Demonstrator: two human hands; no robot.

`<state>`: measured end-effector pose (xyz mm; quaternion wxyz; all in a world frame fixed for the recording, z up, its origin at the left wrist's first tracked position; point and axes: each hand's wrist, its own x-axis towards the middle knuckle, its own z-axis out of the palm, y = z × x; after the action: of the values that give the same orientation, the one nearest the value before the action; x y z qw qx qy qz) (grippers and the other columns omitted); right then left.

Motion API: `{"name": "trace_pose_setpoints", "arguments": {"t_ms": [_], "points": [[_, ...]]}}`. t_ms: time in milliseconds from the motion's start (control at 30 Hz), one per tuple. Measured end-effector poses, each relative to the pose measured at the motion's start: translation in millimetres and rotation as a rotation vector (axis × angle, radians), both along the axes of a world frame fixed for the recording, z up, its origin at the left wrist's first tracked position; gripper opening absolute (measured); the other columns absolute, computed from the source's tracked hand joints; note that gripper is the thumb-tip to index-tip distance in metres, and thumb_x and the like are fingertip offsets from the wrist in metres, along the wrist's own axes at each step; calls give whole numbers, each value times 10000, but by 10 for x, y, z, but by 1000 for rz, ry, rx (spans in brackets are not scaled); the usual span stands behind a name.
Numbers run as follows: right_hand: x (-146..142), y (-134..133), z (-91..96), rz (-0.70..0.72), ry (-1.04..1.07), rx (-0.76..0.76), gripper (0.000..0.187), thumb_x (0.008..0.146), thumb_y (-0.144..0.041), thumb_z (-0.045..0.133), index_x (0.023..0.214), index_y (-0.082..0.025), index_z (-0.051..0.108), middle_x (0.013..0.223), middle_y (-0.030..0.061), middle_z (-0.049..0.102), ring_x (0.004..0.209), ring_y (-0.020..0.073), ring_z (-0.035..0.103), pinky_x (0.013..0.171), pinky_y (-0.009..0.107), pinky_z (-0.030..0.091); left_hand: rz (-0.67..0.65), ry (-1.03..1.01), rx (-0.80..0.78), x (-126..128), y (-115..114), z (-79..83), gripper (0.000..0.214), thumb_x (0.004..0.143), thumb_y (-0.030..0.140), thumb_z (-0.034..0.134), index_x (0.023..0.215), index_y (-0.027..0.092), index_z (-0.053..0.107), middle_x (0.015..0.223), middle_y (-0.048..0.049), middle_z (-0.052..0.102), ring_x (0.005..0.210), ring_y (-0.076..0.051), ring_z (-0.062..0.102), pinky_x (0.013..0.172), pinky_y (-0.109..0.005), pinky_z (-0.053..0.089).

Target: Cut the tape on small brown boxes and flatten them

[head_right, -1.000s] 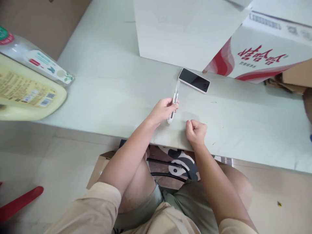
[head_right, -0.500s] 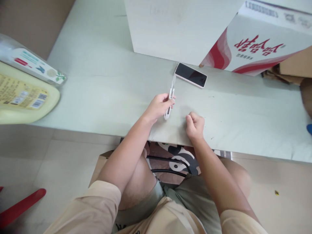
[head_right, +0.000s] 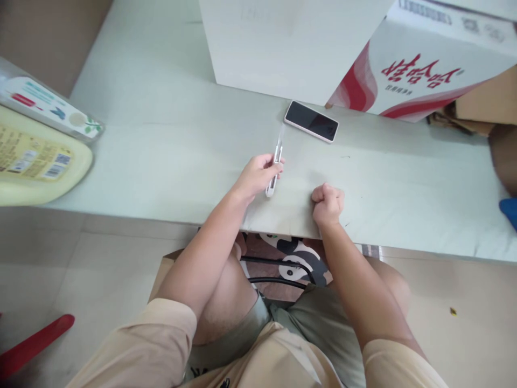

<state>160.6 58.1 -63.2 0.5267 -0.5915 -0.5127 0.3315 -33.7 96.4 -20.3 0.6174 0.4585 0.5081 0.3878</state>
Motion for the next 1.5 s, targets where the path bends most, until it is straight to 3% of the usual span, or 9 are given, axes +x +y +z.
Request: {"name": "trace_pose_setpoints", "arguments": {"t_ms": [167, 267, 500, 767, 1133, 1500], "points": [[133, 95, 17, -1, 402, 0, 595, 815, -563, 528, 520, -230, 133, 438, -74, 85, 398, 81, 106, 422, 286, 173, -2, 12, 20, 28, 8, -8, 76, 892, 175, 562, 849, 166, 624, 687, 16, 559, 629, -113, 518, 661, -269, 396], [166, 103, 16, 50, 487, 22, 600, 817, -542, 568, 520, -220, 157, 449, -73, 101, 403, 82, 126, 426, 287, 171, -11, 22, 21, 29, 11, -10, 67, 882, 181, 569, 846, 172, 625, 690, 16, 570, 621, -114, 519, 653, -269, 393], [123, 95, 13, 74, 483, 70, 617, 905, -558, 540, 534, -222, 179, 473, -75, 109, 412, 86, 124, 439, 298, 148, -14, 43, 23, 32, 6, -14, 82, 891, 211, 566, 857, 168, 628, 700, 13, 576, 626, -115, 519, 658, -276, 397], [84, 89, 51, 40, 562, 63, 611, 782, -530, 694, 497, -203, 263, 460, -75, 185, 410, 60, 199, 442, 268, 163, -29, 66, 34, 31, 14, -26, 106, 893, 216, 549, 900, 165, 642, 723, 17, 579, 674, -122, 547, 681, -273, 412], [58, 90, 62, 11, 522, 71, 591, 782, -525, 695, 477, -209, 298, 450, -71, 215, 416, 63, 227, 445, 270, 178, -27, 61, 31, 39, 8, -24, 111, 890, 195, 545, 918, 158, 646, 720, 20, 574, 664, -117, 533, 683, -277, 407], [85, 90, 38, 25, 551, 58, 615, 790, -494, 678, 498, -212, 216, 458, -83, 143, 415, 62, 151, 438, 269, 138, -27, 69, 30, 32, 3, -1, 93, 891, 181, 552, 892, 159, 643, 703, 23, 558, 649, -113, 519, 668, -274, 390]]}}
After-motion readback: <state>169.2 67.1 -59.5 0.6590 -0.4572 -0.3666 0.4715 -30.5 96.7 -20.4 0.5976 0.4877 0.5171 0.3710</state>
